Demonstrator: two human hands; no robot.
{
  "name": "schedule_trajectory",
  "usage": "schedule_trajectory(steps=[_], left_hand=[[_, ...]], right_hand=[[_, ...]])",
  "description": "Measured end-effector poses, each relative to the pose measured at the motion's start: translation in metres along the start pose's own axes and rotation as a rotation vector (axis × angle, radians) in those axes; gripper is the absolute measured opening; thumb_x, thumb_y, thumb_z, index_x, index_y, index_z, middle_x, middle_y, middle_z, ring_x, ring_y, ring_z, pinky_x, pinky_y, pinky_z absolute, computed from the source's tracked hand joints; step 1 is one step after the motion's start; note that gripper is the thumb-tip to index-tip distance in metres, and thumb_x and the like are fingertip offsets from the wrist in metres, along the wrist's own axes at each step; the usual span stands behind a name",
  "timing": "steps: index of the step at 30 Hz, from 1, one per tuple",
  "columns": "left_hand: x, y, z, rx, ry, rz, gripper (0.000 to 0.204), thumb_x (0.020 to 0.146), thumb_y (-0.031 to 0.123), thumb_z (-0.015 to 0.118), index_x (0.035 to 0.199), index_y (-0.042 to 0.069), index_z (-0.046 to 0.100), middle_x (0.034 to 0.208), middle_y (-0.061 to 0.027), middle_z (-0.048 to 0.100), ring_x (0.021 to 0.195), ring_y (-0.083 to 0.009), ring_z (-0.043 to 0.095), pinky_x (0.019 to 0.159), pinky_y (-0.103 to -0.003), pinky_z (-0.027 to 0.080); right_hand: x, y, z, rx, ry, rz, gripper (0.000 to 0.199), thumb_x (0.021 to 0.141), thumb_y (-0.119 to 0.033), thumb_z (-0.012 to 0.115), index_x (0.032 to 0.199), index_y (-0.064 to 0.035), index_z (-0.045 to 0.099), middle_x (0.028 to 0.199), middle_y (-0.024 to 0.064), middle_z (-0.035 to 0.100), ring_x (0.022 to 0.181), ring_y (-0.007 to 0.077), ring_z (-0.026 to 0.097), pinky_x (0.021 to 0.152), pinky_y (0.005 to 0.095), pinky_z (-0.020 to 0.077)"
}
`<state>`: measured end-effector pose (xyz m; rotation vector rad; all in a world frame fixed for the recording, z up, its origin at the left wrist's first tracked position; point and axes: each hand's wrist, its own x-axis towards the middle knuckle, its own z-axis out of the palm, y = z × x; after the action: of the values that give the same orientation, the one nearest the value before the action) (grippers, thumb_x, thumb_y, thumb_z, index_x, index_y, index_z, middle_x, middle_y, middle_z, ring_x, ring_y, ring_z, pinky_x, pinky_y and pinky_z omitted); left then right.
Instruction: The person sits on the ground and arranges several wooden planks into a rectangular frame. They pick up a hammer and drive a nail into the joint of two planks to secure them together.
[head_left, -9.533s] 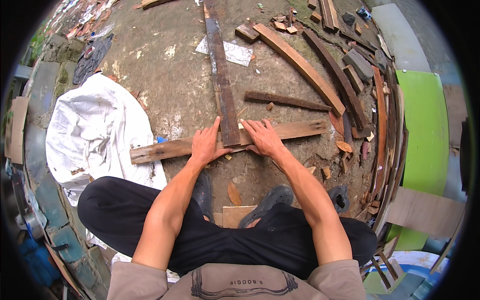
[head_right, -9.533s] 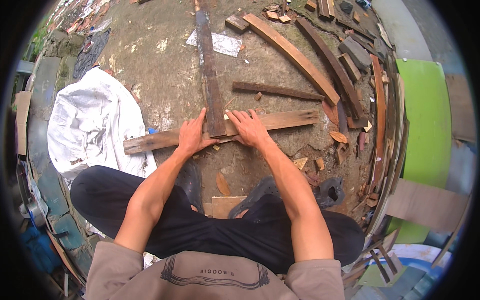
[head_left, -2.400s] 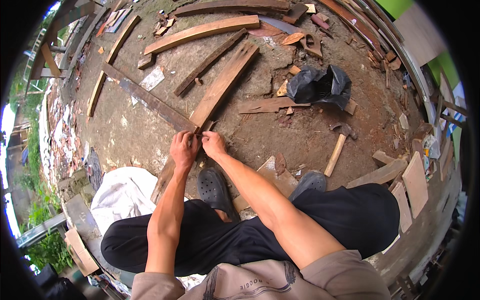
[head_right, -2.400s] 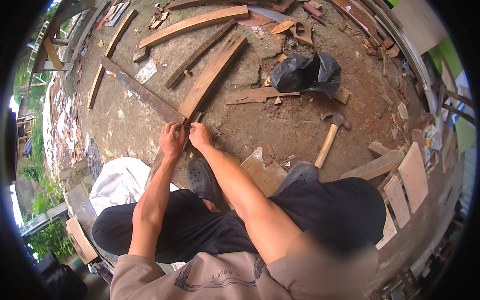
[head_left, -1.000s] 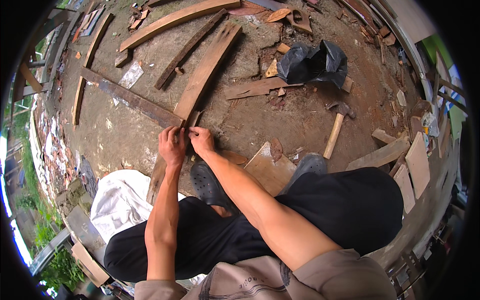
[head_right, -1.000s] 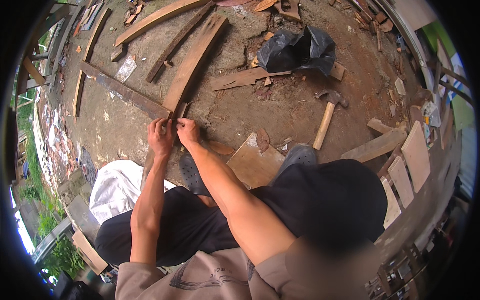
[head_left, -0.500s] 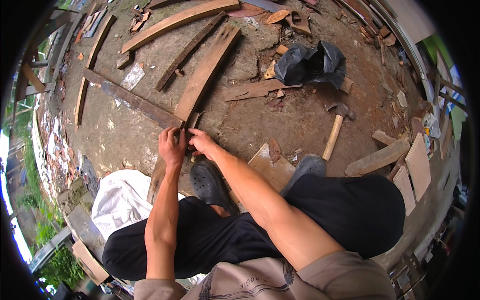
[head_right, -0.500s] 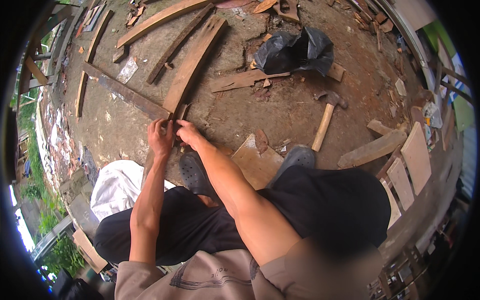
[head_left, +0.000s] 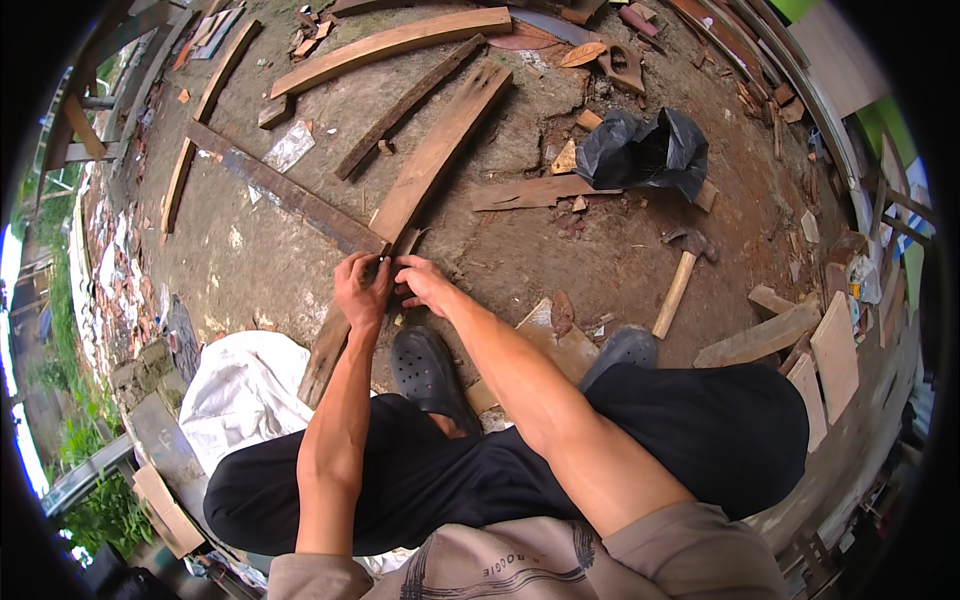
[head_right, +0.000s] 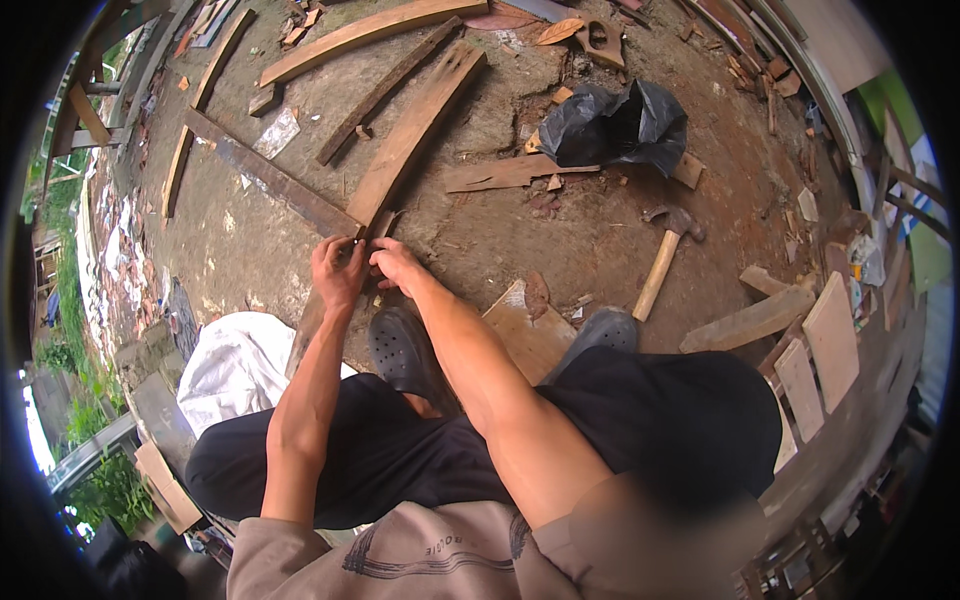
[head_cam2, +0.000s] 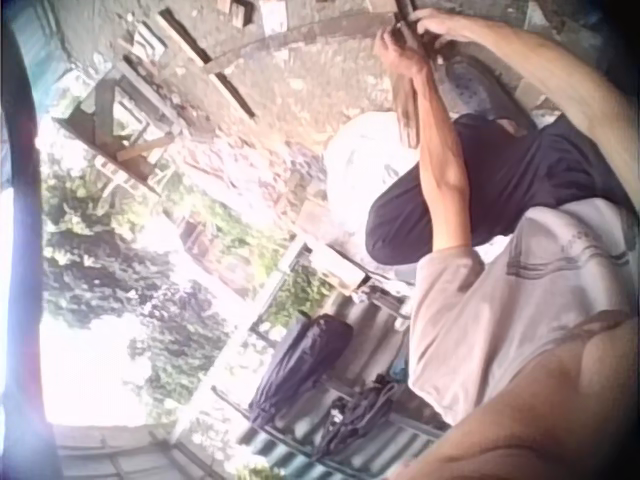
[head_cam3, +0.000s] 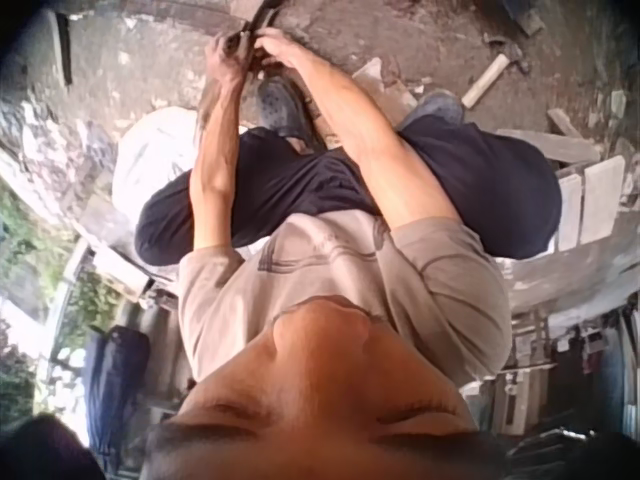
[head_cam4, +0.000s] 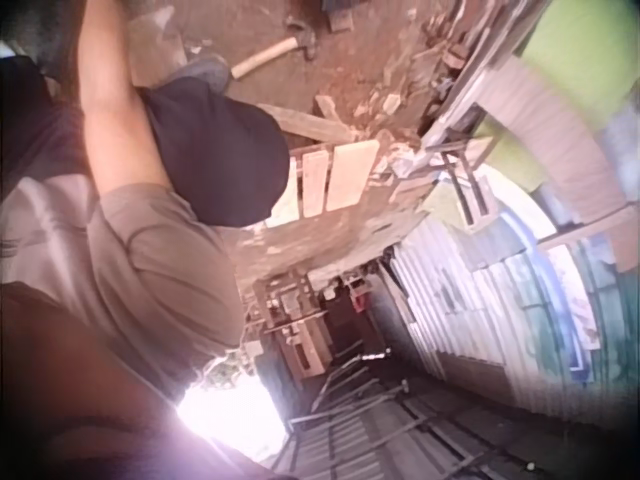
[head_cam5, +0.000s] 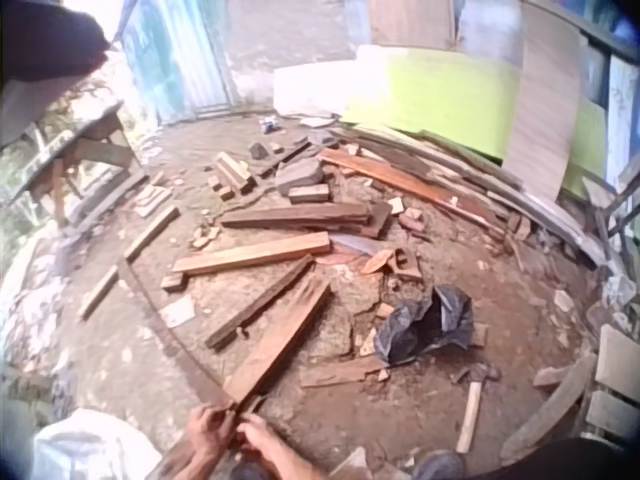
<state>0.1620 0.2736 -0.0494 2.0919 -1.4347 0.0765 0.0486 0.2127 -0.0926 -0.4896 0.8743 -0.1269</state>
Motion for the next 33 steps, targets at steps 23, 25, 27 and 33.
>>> schedule_trajectory(steps=[23, 25, 27, 33], left_hand=[[0.027, 0.124, 0.057, -0.585, -0.172, -0.431, 0.029, 0.089, 0.030, 0.073, 0.098, 0.003, 0.071, 0.087, -0.0139, 0.072, 0.080, -0.0241, 0.070, 0.074, -0.036, 0.053], [0.029, 0.123, 0.055, -0.575, -0.108, -0.441, 0.026, 0.090, 0.029, 0.073, 0.098, 0.004, 0.071, 0.088, -0.0133, 0.072, 0.080, -0.0248, 0.069, 0.074, -0.036, 0.053], [0.031, 0.111, 0.048, -0.557, -0.035, -0.429, 0.025, 0.090, 0.028, 0.072, 0.098, 0.005, 0.072, 0.088, -0.0132, 0.071, 0.081, -0.0269, 0.068, 0.075, -0.038, 0.052], [0.083, 0.075, 0.039, -0.561, -0.071, -0.472, 0.023, 0.092, 0.029, 0.068, 0.097, 0.007, 0.071, 0.091, -0.0125, 0.070, 0.088, -0.0295, 0.066, 0.078, -0.041, 0.051]], right_hand=[[-0.225, -0.025, -0.324, -0.838, 1.633, 0.247, 0.070, 0.089, -0.041, 0.067, 0.140, -0.0026, 0.038, 0.136, 0.0257, 0.053, 0.127, 0.0378, 0.053, 0.105, 0.0516, 0.0404], [-0.220, -0.034, -0.332, -0.921, 1.596, 0.230, 0.067, 0.089, -0.036, 0.067, 0.138, 0.0009, 0.040, 0.132, 0.0280, 0.056, 0.119, 0.0399, 0.059, 0.101, 0.0497, 0.0453], [-0.229, -0.045, -0.319, -1.019, 1.598, 0.257, 0.060, 0.089, -0.030, 0.067, 0.134, 0.0049, 0.046, 0.124, 0.0296, 0.061, 0.109, 0.0412, 0.065, 0.093, 0.0481, 0.0518], [-0.288, -0.165, -0.193, -1.503, 0.802, 0.575, 0.048, 0.084, -0.032, 0.073, 0.114, 0.0038, 0.066, 0.093, 0.0202, 0.070, 0.077, 0.0291, 0.070, 0.063, 0.0416, 0.0531]])
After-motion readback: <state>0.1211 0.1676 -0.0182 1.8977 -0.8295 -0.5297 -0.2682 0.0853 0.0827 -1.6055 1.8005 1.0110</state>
